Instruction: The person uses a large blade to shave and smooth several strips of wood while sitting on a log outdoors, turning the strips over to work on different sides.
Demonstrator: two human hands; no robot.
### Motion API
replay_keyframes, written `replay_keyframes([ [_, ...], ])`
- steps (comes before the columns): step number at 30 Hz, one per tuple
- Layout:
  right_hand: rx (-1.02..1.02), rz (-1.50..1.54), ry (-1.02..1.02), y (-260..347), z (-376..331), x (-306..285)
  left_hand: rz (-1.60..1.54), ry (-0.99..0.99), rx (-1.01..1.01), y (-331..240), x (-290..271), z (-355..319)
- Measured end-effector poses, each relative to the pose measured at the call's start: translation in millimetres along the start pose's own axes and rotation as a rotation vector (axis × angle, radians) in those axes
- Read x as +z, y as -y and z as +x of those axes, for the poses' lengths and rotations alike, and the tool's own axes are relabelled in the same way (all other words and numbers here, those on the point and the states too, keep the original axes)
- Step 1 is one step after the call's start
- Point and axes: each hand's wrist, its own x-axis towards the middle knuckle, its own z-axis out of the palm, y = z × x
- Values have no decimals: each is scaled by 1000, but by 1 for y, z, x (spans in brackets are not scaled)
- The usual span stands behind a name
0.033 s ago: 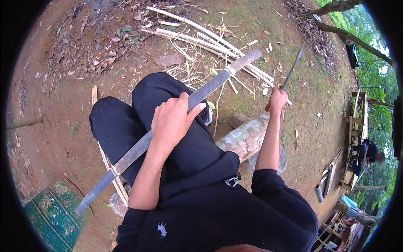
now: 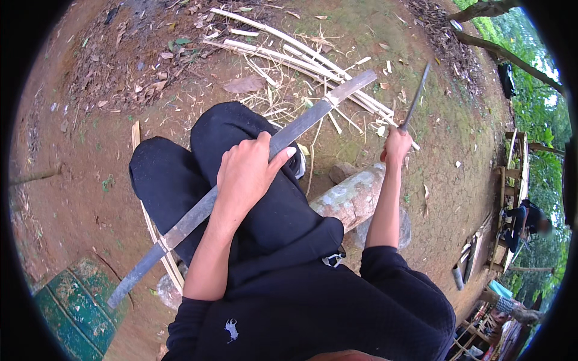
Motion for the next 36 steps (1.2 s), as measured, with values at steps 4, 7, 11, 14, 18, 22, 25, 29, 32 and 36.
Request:
replay_keyframes([
  [4, -52, 162, 200, 10, -66, 2, -56, 50, -5, -5, -6, -3],
  [7, -75, 258, 223, 2, -99, 17, -46, 73, 8, -6, -4, 1],
  [11, -245, 218, 248, 16, -122, 27, -102, 44, 33, -7, -6, -3],
  [14, -324, 136, 290, 44, -132, 23, -275, -109, 34, -5, -4, -8],
  [18, -323, 166, 332, 50, -146, 23, -322, -113, 114, -1, -16, -17],
  [22, -319, 233, 383, 51, -159, 23, -56, -274, 237, 14, -45, -49],
  [25, -354, 220, 420, 60, -168, 21, -18, -334, 89, 34, -80, -92],
  [29, -423, 145, 442, 69, -180, 21, 128, -411, -237, 82, -123, -169],
  [32, -407, 158, 490, 69, -186, 26, 317, -235, -448, 126, -150, -240],
  [36, -470, 171, 521, 81, -194, 38, 34, 103, -706, 142, -144, -277],
])
